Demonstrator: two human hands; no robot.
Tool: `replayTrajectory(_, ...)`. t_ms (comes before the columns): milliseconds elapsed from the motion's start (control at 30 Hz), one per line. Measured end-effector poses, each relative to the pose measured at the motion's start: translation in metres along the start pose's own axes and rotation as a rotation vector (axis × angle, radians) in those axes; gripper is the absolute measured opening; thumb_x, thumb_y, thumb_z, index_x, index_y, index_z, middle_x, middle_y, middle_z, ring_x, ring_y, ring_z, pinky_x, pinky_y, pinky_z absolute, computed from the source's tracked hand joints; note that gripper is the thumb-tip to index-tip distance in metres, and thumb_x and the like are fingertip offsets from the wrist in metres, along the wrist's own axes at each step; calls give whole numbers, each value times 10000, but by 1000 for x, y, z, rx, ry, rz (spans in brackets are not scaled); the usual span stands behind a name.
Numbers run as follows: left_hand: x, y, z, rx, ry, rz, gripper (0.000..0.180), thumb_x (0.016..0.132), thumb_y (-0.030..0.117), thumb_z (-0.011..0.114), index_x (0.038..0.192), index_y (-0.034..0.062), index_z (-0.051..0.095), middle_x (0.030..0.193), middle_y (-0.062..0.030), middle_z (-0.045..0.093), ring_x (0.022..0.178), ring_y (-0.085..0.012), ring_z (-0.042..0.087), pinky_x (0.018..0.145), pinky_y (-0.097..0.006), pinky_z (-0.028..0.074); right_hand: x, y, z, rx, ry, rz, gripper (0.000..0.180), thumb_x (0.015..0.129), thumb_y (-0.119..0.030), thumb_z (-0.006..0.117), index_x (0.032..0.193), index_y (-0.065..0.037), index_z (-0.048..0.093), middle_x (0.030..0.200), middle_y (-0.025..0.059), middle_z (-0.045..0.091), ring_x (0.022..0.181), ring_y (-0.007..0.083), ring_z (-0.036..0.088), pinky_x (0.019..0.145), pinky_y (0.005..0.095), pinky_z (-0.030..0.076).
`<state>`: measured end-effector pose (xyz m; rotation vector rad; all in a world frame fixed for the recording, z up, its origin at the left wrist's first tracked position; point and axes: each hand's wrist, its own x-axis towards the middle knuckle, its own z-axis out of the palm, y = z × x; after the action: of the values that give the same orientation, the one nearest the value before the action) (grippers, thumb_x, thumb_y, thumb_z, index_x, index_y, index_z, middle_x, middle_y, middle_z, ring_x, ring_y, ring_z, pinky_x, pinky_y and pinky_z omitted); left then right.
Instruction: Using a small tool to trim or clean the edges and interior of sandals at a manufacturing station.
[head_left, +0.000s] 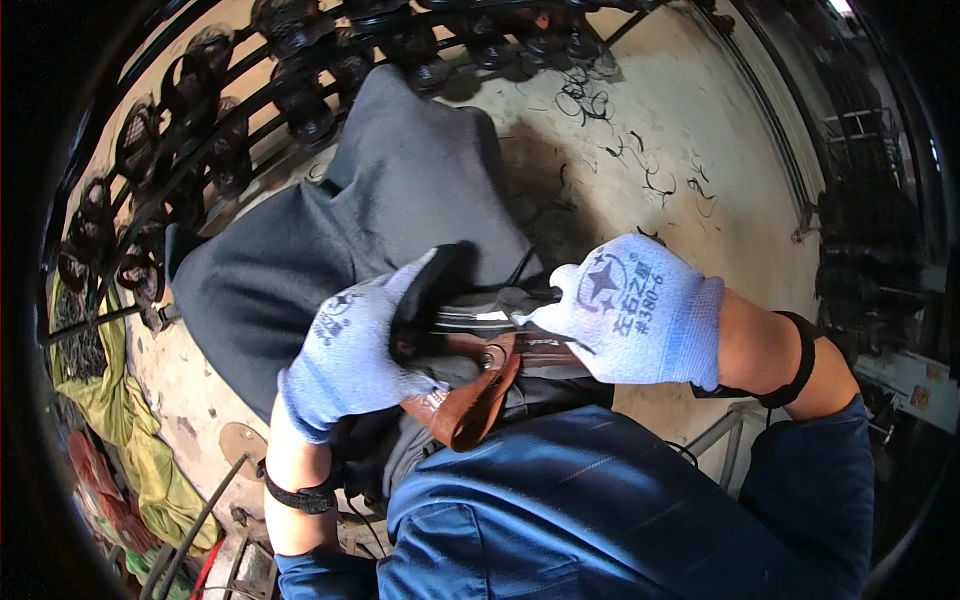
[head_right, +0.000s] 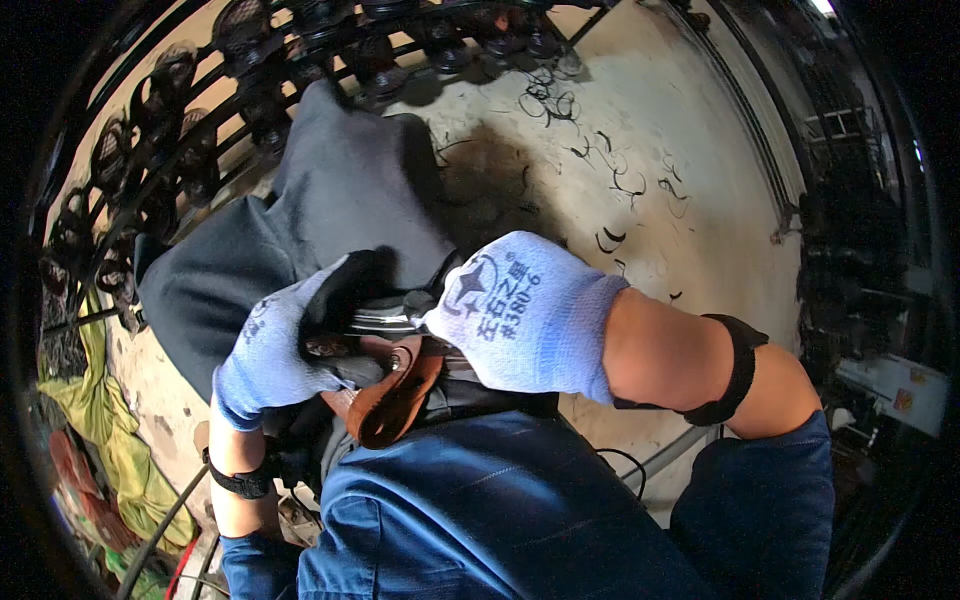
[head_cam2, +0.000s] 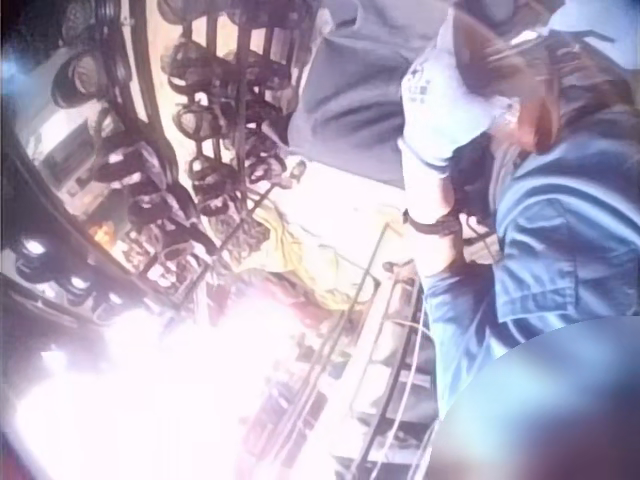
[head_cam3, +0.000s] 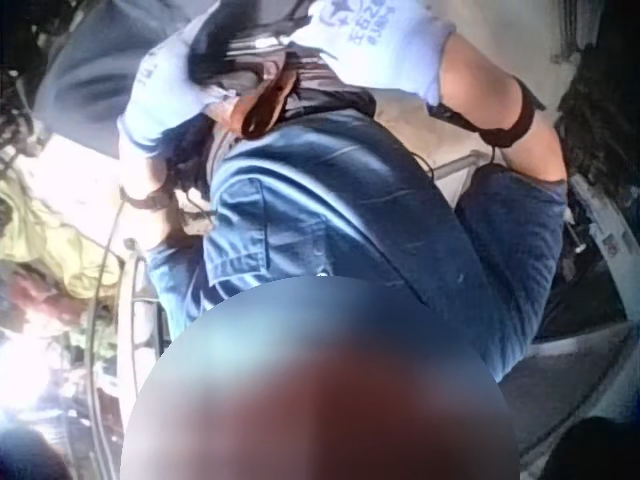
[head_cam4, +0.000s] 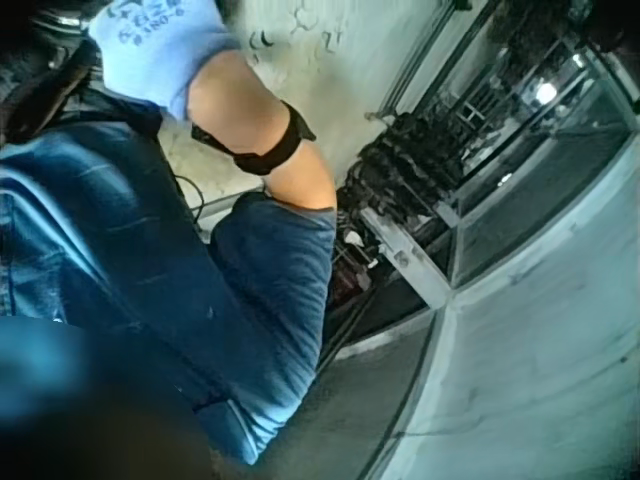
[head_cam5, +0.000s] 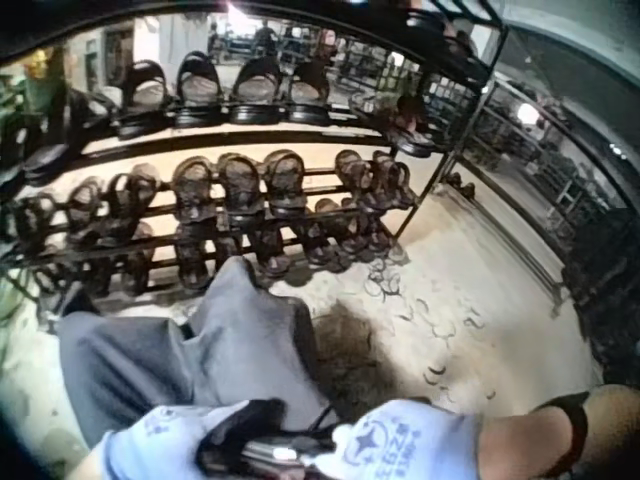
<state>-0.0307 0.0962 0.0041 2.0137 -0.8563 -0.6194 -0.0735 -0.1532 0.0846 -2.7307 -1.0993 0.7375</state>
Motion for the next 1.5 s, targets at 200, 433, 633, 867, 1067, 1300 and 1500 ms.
replayTrajectory(200,-54,-43,-3,-265,134,-144,876,635,238,855,1366,24,422,1215,-167,602,1101,-232,603,944,-336,456,56,-25,-6,44,-184,35,226,846,-228,514,900,-69,666,805,143,669,784,279,671,678,387,511)
replayTrajectory(433,-86,-41,12,-388,332,-275,983,653,269,849,1436,29,305,1308,-185,536,1152,-211,566,938,-318,441,75,-13,16,131,582,110,285,778,-147,600,1060,-113,635,791,116,609,666,262,621,597,370,492)
replayTrajectory(633,-102,-42,12,-292,407,-206,834,730,145,765,1431,53,322,1224,-171,593,1105,-301,598,910,-338,465,23,-12,-6,10,87,-143,223,768,-177,638,988,-153,659,739,51,556,582,213,564,532,331,446)
replayTrajectory(867,-89,-38,16,-167,590,-145,734,728,86,722,1391,71,405,1248,-160,578,1061,-297,622,866,-327,492,79,-41,-16,-114,161,-156,357,759,-341,666,1054,-140,658,897,102,618,713,237,622,599,350,480)
replayTrajectory(1067,-68,-36,-35,-789,709,-160,757,692,83,798,1337,-65,430,1195,-126,600,1023,-150,599,898,-286,470,14,22,-1,304,341,235,588,690,-342,767,1178,-64,594,1019,165,636,856,344,635,773,375,510)
replayTrajectory(1300,42,-24,-107,-152,755,54,703,710,-62,646,1369,-18,407,1367,-146,487,1260,-209,459,1070,-320,332,-11,115,84,1698,868,466,290,824,-2,585,1103,74,580,945,67,662,828,123,611,742,273,487)
replayTrajectory(1500,2,-55,-91,-416,867,-140,639,804,1,590,1397,-40,356,1432,-135,409,1299,-226,412,1053,-340,349,74,236,39,1713,1228,759,232,806,-253,717,970,-96,669,674,-20,585,428,80,433,387,240,299)
